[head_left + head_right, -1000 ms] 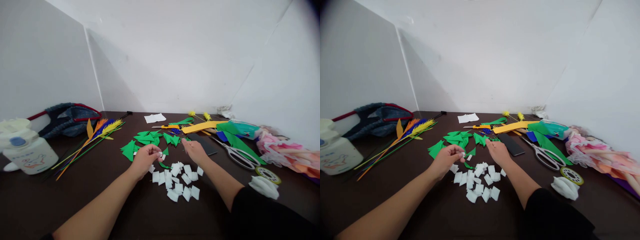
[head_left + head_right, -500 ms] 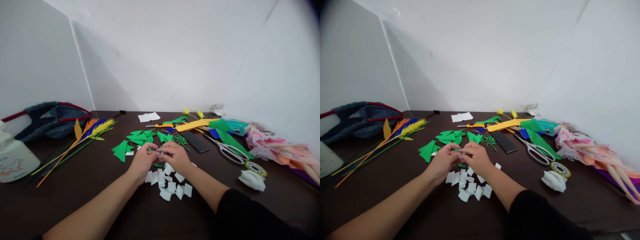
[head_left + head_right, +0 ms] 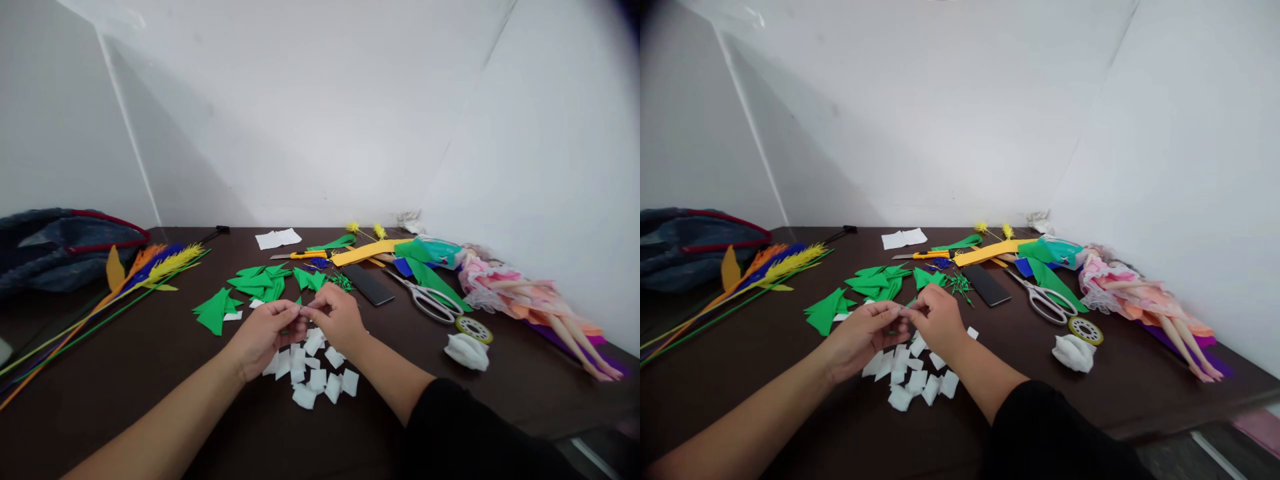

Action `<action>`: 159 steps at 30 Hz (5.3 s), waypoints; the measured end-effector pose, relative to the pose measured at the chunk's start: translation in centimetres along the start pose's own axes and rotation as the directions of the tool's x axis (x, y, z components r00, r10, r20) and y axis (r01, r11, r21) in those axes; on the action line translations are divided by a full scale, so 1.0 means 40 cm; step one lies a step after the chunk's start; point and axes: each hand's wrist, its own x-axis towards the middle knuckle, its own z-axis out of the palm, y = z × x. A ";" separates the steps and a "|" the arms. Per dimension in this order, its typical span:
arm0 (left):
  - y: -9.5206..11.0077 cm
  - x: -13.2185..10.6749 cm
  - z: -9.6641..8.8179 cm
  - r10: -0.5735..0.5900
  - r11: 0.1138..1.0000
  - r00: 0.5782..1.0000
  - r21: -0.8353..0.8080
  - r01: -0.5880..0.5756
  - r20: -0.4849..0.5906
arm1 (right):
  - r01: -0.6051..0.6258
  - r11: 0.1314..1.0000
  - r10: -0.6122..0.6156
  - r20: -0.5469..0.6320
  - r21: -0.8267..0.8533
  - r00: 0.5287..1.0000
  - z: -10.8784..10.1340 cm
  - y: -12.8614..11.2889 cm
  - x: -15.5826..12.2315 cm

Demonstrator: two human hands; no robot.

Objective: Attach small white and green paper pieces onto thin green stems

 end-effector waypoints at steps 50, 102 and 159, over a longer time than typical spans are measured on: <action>-0.007 0.003 -0.036 0.183 0.928 0.968 0.354 -0.113 -0.170 | 0.299 0.822 -0.185 0.270 -0.485 0.945 -0.004 -0.012 -0.012; 0.039 0.009 -0.080 0.427 0.518 0.886 0.852 -0.078 -0.179 | -0.389 0.901 0.426 0.220 -0.192 0.878 -0.066 0.141 0.038; 0.040 -0.013 -0.083 0.265 0.713 0.964 0.676 -0.186 -0.014 | -0.580 0.629 0.481 0.327 0.517 0.814 0.029 -0.019 0.040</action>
